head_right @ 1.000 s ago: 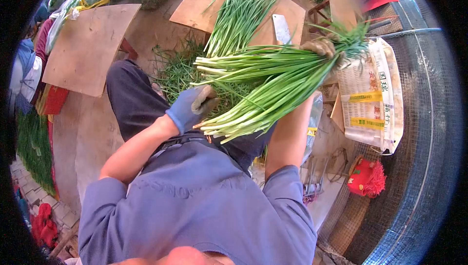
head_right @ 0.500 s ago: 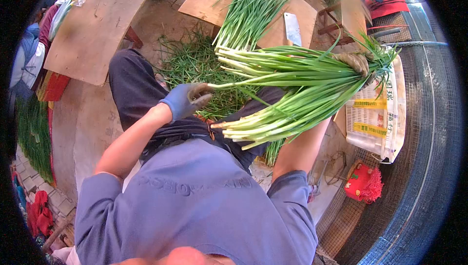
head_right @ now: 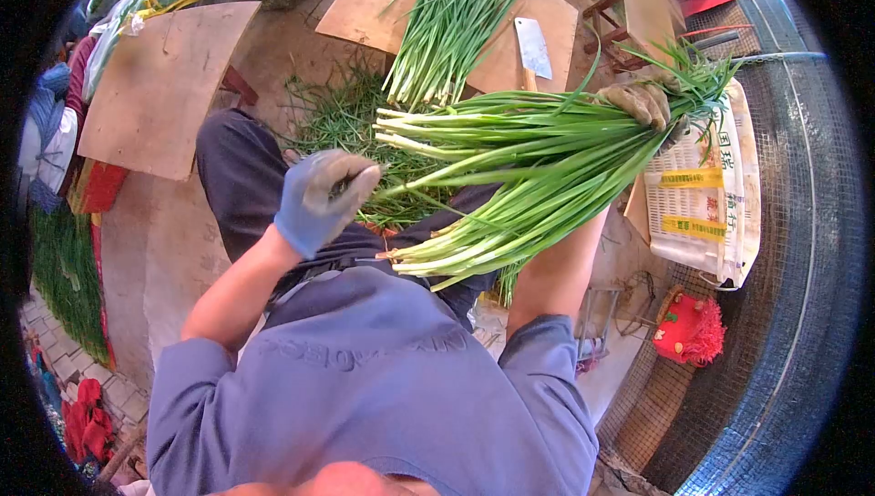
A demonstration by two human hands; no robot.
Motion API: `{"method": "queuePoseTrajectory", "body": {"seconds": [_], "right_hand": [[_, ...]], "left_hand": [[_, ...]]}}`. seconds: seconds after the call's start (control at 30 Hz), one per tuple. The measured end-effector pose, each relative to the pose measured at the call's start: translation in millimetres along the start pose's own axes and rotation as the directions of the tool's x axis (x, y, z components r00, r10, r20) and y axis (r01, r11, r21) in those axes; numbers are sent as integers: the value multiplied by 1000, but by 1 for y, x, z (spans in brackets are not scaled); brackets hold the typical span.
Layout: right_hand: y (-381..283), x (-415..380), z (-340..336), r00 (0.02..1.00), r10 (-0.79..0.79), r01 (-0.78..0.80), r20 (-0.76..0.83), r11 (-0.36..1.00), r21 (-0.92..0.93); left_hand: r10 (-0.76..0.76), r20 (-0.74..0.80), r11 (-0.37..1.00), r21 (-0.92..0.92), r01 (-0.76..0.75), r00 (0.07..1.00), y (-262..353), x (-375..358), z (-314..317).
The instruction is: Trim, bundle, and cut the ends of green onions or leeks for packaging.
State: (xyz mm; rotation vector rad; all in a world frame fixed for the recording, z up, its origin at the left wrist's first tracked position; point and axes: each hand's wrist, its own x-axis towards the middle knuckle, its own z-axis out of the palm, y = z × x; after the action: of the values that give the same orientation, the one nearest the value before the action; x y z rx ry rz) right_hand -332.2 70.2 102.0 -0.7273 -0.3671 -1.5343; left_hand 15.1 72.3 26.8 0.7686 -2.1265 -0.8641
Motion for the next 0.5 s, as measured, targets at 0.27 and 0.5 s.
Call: {"method": "queuePoseTrajectory", "body": {"seconds": [0.27,0.5], "right_hand": [[6,0,-2,1000,-12,12,-2,1000,-5],[7,-2,5,999,-27,25,-38,999,-46]], "left_hand": [[-190,149,956,-198,218,970,43,24,8],[-234,214,942,-191,275,949,40,35,23]]}}
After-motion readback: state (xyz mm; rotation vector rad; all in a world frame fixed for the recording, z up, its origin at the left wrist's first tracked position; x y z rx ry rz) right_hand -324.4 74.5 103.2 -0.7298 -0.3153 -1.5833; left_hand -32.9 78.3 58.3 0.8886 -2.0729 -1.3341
